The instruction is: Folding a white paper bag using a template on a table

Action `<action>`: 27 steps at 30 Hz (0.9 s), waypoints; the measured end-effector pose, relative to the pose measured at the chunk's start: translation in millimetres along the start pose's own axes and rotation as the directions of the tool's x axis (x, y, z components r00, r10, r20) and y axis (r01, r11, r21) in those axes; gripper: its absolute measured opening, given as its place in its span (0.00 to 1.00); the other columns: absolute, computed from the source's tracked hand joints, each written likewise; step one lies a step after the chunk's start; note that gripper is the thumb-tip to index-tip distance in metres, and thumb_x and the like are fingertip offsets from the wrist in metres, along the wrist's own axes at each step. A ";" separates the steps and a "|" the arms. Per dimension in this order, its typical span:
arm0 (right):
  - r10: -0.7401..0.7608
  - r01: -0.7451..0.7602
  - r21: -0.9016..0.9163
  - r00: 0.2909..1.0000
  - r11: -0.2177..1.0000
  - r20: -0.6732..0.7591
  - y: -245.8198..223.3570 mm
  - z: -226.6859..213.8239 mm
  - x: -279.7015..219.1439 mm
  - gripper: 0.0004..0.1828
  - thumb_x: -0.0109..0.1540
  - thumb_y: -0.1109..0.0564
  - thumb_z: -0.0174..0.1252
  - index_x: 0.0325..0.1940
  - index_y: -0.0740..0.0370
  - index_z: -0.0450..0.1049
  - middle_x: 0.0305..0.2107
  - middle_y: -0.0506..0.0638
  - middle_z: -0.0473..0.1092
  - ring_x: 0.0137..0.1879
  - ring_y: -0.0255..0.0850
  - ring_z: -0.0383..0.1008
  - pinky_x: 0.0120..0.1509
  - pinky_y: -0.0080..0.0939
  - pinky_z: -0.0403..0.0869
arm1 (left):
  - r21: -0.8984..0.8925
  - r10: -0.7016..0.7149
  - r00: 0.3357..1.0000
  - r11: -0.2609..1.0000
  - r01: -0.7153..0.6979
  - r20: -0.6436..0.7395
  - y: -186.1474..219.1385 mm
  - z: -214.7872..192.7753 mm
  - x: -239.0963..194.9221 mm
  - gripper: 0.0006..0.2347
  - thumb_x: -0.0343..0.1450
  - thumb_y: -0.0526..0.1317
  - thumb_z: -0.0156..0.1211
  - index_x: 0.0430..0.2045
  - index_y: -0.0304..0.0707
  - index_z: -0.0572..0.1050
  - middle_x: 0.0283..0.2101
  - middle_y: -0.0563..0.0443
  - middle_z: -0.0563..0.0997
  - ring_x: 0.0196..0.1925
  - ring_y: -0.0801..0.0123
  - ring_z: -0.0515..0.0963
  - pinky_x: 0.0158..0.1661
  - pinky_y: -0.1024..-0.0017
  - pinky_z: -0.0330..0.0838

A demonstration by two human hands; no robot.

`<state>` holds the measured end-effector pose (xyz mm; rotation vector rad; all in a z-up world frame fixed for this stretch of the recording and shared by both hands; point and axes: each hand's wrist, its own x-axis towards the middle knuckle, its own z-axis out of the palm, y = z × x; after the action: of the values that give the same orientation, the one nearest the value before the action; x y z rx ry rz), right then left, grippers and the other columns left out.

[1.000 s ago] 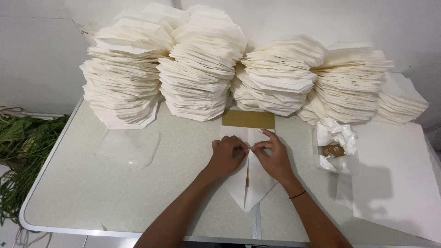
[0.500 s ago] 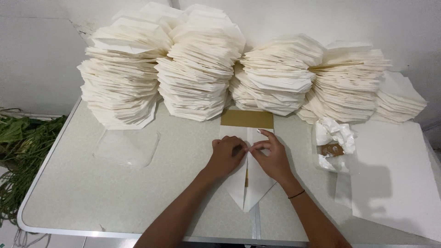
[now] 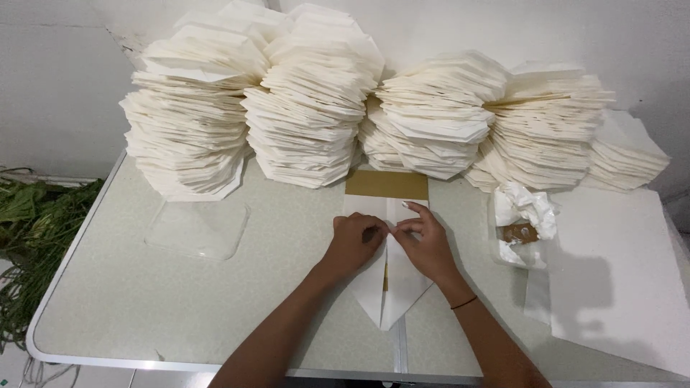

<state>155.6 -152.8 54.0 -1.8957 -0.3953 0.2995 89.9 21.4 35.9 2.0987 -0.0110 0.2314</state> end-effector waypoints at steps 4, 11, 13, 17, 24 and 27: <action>0.048 -0.048 0.016 0.999 0.999 0.009 -12.9 -2.1 -6.1 0.34 0.61 0.57 0.67 0.69 0.66 0.65 0.36 0.63 0.80 0.59 0.53 0.76 0.68 0.55 0.72 | -0.043 0.009 1.000 0.999 -0.010 -0.023 4.3 -1.8 -3.0 0.05 0.74 0.36 0.58 0.35 0.41 0.82 0.36 0.47 0.86 0.49 0.53 0.82 0.55 0.61 0.62; 0.025 -0.006 -0.174 0.994 0.985 0.109 -19.0 -18.7 -10.5 0.33 0.62 0.58 0.63 0.71 0.61 0.64 0.37 0.59 0.81 0.57 0.52 0.77 0.70 0.58 0.69 | 0.011 0.019 0.999 1.000 -0.019 0.030 11.0 -12.9 -0.9 0.07 0.72 0.35 0.62 0.42 0.36 0.80 0.38 0.37 0.85 0.47 0.45 0.84 0.50 0.58 0.72; -0.005 0.051 -0.255 0.984 0.966 0.177 -18.0 -28.4 -12.5 0.32 0.61 0.57 0.64 0.70 0.60 0.66 0.36 0.58 0.81 0.57 0.52 0.78 0.72 0.59 0.66 | 0.005 -0.002 0.994 1.000 0.002 0.108 14.6 -25.6 -3.7 0.11 0.70 0.34 0.64 0.47 0.33 0.78 0.39 0.30 0.84 0.46 0.38 0.84 0.47 0.53 0.76; 0.097 0.006 -0.323 0.949 0.946 0.300 -34.0 -44.7 -25.7 0.36 0.60 0.59 0.64 0.73 0.59 0.64 0.40 0.58 0.83 0.59 0.54 0.78 0.76 0.61 0.61 | 0.039 -0.110 0.951 0.994 0.103 0.291 26.3 -54.0 -16.4 0.12 0.68 0.33 0.64 0.46 0.29 0.79 0.42 0.27 0.84 0.48 0.35 0.83 0.48 0.48 0.76; 0.170 -0.034 -0.345 0.913 0.938 0.371 -18.6 -48.4 -18.8 0.40 0.58 0.61 0.65 0.75 0.56 0.61 0.40 0.58 0.82 0.60 0.54 0.76 0.74 0.57 0.64 | 0.075 -0.176 0.920 0.984 0.160 0.351 10.8 -51.9 -18.6 0.07 0.69 0.33 0.64 0.38 0.30 0.81 0.40 0.29 0.84 0.48 0.38 0.84 0.48 0.52 0.78; 0.198 -0.079 -0.316 0.911 0.945 0.363 -35.6 -55.4 -25.9 0.41 0.58 0.62 0.66 0.75 0.56 0.62 0.40 0.57 0.83 0.59 0.52 0.77 0.75 0.57 0.64 | 0.099 -0.237 0.906 0.971 0.216 0.351 18.3 -55.6 -21.0 0.08 0.69 0.34 0.64 0.39 0.32 0.82 0.41 0.33 0.85 0.48 0.44 0.84 0.48 0.56 0.78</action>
<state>149.1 -199.2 107.0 -2.1636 -0.5987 0.7609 58.5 57.6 75.5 2.1511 0.0201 -0.3010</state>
